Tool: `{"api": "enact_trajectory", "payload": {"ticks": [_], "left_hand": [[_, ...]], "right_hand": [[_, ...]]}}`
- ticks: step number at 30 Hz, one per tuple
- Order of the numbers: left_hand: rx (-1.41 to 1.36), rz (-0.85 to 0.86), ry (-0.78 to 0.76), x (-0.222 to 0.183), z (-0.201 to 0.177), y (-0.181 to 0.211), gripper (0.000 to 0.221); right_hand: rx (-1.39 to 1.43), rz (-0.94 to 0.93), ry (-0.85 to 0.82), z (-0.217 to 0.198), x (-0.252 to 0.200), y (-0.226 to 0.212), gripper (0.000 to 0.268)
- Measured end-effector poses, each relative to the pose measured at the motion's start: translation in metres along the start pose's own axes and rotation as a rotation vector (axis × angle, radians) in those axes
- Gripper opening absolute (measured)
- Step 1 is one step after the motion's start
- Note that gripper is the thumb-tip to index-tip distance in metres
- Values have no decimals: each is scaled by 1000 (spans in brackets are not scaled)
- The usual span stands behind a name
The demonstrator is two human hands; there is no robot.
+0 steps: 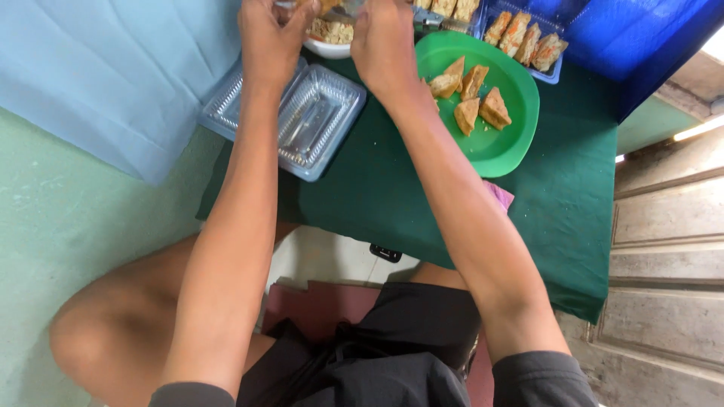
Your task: Filling fried tofu puffs with a vegetable and meat mixture using metal tongs
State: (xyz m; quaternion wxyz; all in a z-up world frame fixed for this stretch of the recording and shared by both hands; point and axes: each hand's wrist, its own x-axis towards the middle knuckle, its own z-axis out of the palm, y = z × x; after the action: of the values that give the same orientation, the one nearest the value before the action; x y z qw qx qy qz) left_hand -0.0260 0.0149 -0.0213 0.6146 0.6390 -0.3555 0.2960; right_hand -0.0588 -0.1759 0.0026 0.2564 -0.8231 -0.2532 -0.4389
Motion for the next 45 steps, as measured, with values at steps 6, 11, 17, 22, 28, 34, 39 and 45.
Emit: {"api": "enact_trajectory", "payload": {"ticks": [6,11,17,22,28,34,39,45], "left_hand": [[78,-191,-27,7,-17,-4,24],[72,-489,-64,11,-25,19,28],[76,-555,-127,11,-30,32,30],[72,-614,-226,9,-38,51,31],[96,-495,-278,-15,-34,40,30],[302,-385,-351,-21,-25,43,27],[417,-318,-399,-21,-22,45,25],[436,-282,-425,-23,-27,35,26]], "right_hand": [[-116,554,-367,-38,4,-55,23],[-170,856,-783,-53,3,-74,40],[53,608,-397,-6,-37,-31,24],[49,531,-245,-8,-44,-20,14],[-8,704,-285,-36,-22,-46,12],[-61,707,-356,-40,-25,-50,14],[-79,668,-402,-39,-28,-49,14],[-60,649,-434,-44,-22,-57,14]]}}
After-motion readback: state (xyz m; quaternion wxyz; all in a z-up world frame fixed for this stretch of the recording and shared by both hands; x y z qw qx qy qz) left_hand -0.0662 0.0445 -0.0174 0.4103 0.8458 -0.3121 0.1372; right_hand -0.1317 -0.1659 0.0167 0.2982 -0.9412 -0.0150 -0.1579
